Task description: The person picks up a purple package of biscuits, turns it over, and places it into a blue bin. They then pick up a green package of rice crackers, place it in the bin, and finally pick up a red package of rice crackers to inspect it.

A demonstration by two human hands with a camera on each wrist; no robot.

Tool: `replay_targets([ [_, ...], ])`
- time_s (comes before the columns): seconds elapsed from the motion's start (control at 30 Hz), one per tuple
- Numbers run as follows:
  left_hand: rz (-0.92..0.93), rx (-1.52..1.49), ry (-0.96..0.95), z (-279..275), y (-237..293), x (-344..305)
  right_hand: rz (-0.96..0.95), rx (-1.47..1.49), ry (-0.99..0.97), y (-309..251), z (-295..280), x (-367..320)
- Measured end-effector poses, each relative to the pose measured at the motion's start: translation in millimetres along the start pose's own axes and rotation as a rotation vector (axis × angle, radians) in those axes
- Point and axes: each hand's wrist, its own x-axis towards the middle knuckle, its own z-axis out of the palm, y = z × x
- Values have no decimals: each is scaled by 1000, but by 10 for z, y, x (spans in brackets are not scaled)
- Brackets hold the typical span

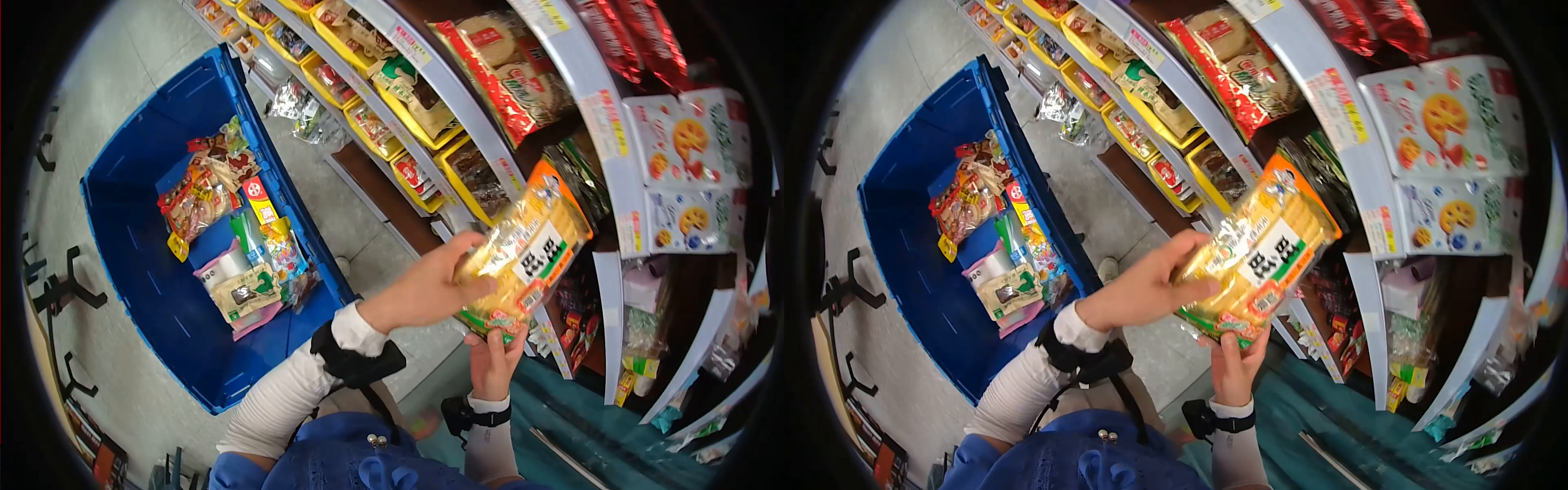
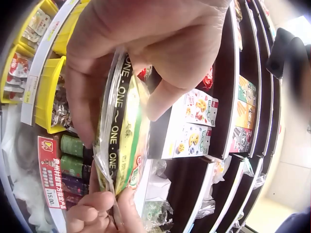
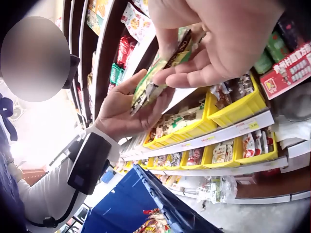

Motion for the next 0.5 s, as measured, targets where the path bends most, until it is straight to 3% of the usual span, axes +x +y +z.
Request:
replay_targets([
  [0.07, 27, 59, 43, -25, -114, 31, 51, -21, -24, 74, -172, 30],
  [0.13, -218, 105, -54, -35, 97, 31, 16, -51, -25, 150, -311, 69],
  [0.27, -105, 133, -82, 4, 8, 105, -24, -70, 15, 173, -479, 157],
  [0.43, -197, 201, -106, -13, 65, 113, -21, -55, 45, 230, -411, 203],
  [0.5, -217, 192, -31, -23, 124, 106, -37, -12, 44, 246, -328, 206],
])
